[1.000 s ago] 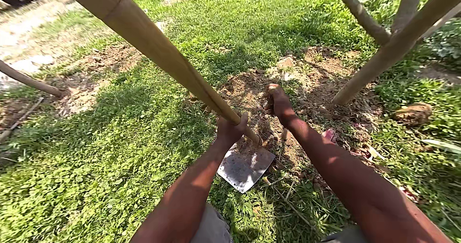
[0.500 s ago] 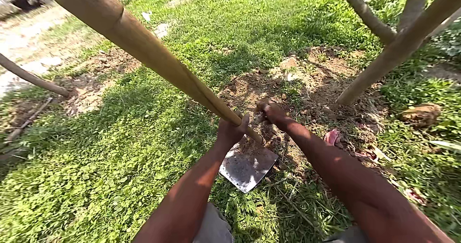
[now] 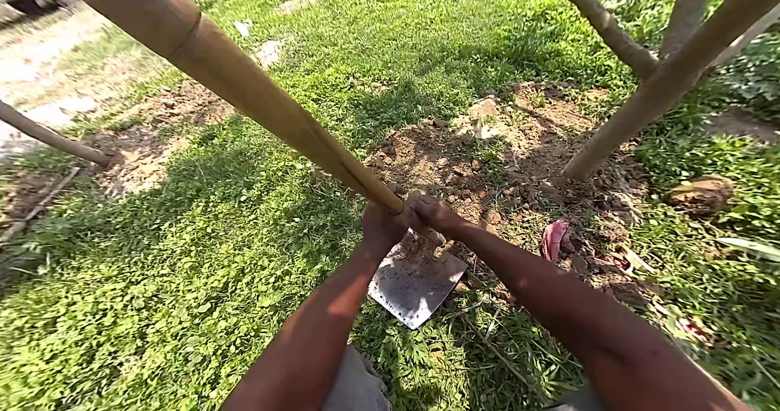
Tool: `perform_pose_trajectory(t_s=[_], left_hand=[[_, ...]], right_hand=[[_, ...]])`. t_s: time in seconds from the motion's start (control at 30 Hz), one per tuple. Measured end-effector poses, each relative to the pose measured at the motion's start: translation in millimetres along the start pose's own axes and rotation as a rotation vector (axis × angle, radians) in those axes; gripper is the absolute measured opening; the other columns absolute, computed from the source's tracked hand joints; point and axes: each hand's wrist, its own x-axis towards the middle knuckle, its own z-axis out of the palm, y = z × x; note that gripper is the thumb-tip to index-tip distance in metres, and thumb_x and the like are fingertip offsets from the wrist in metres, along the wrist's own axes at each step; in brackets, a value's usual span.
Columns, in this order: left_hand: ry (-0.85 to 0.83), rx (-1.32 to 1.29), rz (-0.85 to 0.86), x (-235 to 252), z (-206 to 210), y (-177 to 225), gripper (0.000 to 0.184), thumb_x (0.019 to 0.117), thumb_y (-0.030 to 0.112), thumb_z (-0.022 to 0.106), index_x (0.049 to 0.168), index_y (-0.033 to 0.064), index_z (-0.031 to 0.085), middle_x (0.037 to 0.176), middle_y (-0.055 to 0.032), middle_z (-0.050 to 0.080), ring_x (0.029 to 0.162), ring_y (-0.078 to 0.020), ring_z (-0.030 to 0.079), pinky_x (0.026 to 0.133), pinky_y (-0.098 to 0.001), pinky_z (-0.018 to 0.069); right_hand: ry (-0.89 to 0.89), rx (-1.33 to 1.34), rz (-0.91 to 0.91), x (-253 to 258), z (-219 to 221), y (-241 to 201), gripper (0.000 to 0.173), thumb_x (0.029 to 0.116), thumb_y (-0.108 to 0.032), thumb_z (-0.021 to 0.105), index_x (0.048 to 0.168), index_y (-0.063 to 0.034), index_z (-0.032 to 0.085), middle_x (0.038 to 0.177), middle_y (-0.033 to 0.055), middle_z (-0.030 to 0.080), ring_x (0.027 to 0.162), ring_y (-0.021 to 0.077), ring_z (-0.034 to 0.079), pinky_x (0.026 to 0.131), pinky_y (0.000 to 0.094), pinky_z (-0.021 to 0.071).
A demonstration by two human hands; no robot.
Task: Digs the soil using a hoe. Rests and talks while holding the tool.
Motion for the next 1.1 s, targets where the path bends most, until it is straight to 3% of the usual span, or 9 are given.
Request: perform_pose_trajectory(t_s=[0.07, 0.23, 0.33, 0.43, 0.53, 0.67, 0.8, 0.93, 1.1], left_hand=[[0.011, -0.020, -0.049, 0, -2, 1, 0.038, 0.0973, 0.052, 0.064, 0.110, 0.0166, 0.071, 0.085, 0.0009, 0.072, 0.077, -0.0130, 0.069, 0.075, -0.0450, 0.0601], [0.023, -0.063, -0.106, 3, -1, 4, 0.035, 0.0984, 0.049, 0.063, 0.107, 0.0155, 0.071, 0.084, -0.0006, 0.070, 0.076, -0.0145, 0.068, 0.073, -0.0445, 0.0586], [0.029, -0.091, -0.127, 3, 2, 7, 0.036, 0.0983, 0.049, 0.063, 0.108, 0.0148, 0.070, 0.082, -0.0010, 0.070, 0.075, -0.0146, 0.068, 0.072, -0.0442, 0.0588], [0.018, -0.116, -0.135, 3, 6, 11, 0.035, 0.0981, 0.049, 0.064, 0.109, 0.0155, 0.070, 0.081, 0.0002, 0.070, 0.073, -0.0135, 0.068, 0.070, -0.0423, 0.0586], [0.042, -0.143, -0.134, 1, 13, 20, 0.034, 0.0985, 0.045, 0.066, 0.111, 0.0141, 0.069, 0.081, 0.0007, 0.070, 0.072, -0.0116, 0.067, 0.070, -0.0393, 0.0586], [0.050, -0.159, -0.146, -3, 15, 23, 0.033, 0.0986, 0.041, 0.066, 0.115, 0.0120, 0.070, 0.090, -0.0005, 0.073, 0.080, -0.0111, 0.070, 0.077, -0.0388, 0.0602], [0.089, -0.264, -0.326, -1, 14, 37, 0.035, 0.0986, 0.042, 0.068, 0.114, 0.0112, 0.070, 0.084, -0.0035, 0.071, 0.075, -0.0152, 0.068, 0.074, -0.0415, 0.0576], [0.220, -0.570, -0.494, 0, 22, 44, 0.035, 0.1028, 0.039, 0.063, 0.090, 0.0076, 0.069, 0.073, -0.0051, 0.070, 0.069, -0.0165, 0.067, 0.069, -0.0383, 0.0552], [0.424, -0.695, -0.461, 14, 12, 42, 0.029, 0.1039, 0.025, 0.062, 0.082, 0.0052, 0.060, 0.057, -0.0029, 0.059, 0.053, -0.0165, 0.062, 0.059, -0.0371, 0.0575]], right_hand=[[0.077, 0.118, 0.054, 10, 0, 13, 0.048, 0.1091, -0.044, 0.038, 0.111, -0.0052, 0.066, 0.094, 0.0099, 0.065, 0.083, 0.0191, 0.063, 0.077, 0.0437, 0.0547], [0.358, 0.523, 0.293, 11, -23, -6, 0.049, 0.1083, -0.049, 0.038, 0.121, -0.0083, 0.062, 0.102, 0.0093, 0.064, 0.086, 0.0233, 0.067, 0.076, 0.0431, 0.0590], [0.540, 0.536, 0.180, 7, -44, -26, 0.048, 0.1095, -0.047, 0.037, 0.130, -0.0093, 0.059, 0.111, 0.0097, 0.066, 0.094, 0.0230, 0.068, 0.080, 0.0439, 0.0590], [0.668, 0.266, -0.002, 6, -45, -23, 0.042, 0.1077, -0.039, 0.037, 0.129, -0.0082, 0.056, 0.110, 0.0136, 0.065, 0.098, 0.0253, 0.066, 0.084, 0.0495, 0.0562], [0.408, -0.046, -0.074, -8, -18, -13, 0.040, 0.1080, -0.035, 0.040, 0.127, -0.0046, 0.058, 0.105, 0.0168, 0.067, 0.097, 0.0286, 0.067, 0.087, 0.0528, 0.0542], [0.112, -0.066, 0.015, -13, 4, -12, 0.043, 0.1088, -0.037, 0.040, 0.125, -0.0040, 0.063, 0.112, 0.0178, 0.068, 0.104, 0.0272, 0.066, 0.094, 0.0520, 0.0516], [0.211, 0.192, 0.150, 7, -4, 11, 0.046, 0.1090, -0.039, 0.037, 0.119, -0.0012, 0.062, 0.096, 0.0131, 0.064, 0.084, 0.0224, 0.063, 0.078, 0.0447, 0.0545], [0.401, 0.520, 0.473, -3, -24, 3, 0.046, 0.1071, -0.046, 0.042, 0.122, -0.0065, 0.060, 0.101, 0.0124, 0.064, 0.084, 0.0258, 0.066, 0.074, 0.0454, 0.0578], [0.524, 0.568, 0.414, -15, -62, -4, 0.047, 0.1070, -0.046, 0.040, 0.130, -0.0077, 0.054, 0.100, 0.0123, 0.059, 0.083, 0.0259, 0.063, 0.073, 0.0462, 0.0565]])
